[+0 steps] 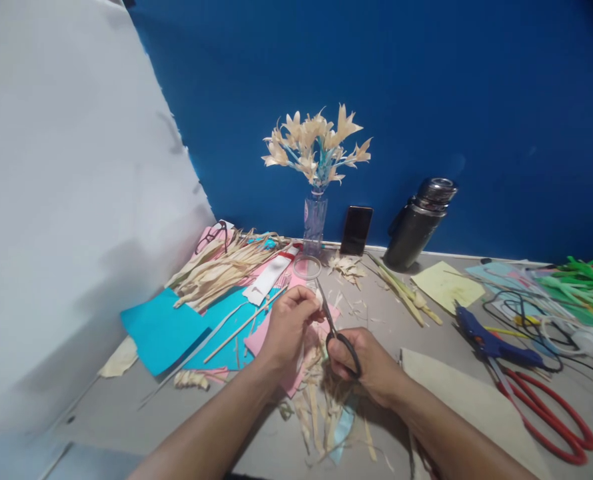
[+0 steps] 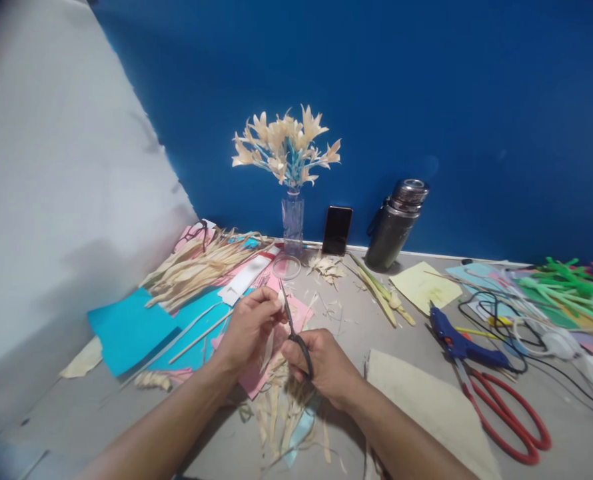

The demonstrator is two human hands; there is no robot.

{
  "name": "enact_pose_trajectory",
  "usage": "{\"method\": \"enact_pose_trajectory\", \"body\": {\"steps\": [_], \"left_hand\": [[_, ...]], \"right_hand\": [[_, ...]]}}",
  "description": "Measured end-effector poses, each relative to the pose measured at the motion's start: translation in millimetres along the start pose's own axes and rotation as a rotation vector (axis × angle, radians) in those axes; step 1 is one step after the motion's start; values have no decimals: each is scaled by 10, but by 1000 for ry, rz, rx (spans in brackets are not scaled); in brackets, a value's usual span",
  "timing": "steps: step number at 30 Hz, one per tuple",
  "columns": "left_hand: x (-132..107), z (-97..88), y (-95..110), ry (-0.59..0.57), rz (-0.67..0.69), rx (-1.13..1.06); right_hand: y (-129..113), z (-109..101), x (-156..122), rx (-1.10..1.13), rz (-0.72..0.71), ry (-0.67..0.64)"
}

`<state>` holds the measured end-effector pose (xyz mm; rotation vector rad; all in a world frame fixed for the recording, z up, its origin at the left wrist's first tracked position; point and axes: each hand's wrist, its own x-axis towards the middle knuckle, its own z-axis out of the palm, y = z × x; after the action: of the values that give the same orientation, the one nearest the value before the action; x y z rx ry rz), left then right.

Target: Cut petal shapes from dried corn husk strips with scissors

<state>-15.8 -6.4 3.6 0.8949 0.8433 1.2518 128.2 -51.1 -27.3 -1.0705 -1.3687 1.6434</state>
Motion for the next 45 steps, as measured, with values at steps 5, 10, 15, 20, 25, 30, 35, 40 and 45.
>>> {"method": "enact_pose_trajectory", "body": {"steps": [5,10,15,20,25,30,35,40,45], "left_hand": [[-9,7,19,-5,-27,-6],[-21,1,12,-43,-35,-9],[-42,-10,-20,-135,-153,20],[-90,52,-8,-215,-262,64],[-111,73,13,-284,-314,10],[-100,45,-40,-350,-298,3],[-97,43,-74,-425,-253,15],[-91,21,-60,-505,-332,-256],[-116,59,-84,-434,-275,-158]], "right_hand": [[-1,7,-6,-19,42,21],[-152,1,-11,2,19,196],[-289,-98,4,77,-58,375],[-281,-172,13,71,-86,423],[-317,-169,-12,44,-123,438],[-301,-175,-17,55,-149,453],[-288,-125,-8,244,-171,286],[-379,-91,-18,451,-204,222],[-409,-92,-39,319,-171,323]]}}
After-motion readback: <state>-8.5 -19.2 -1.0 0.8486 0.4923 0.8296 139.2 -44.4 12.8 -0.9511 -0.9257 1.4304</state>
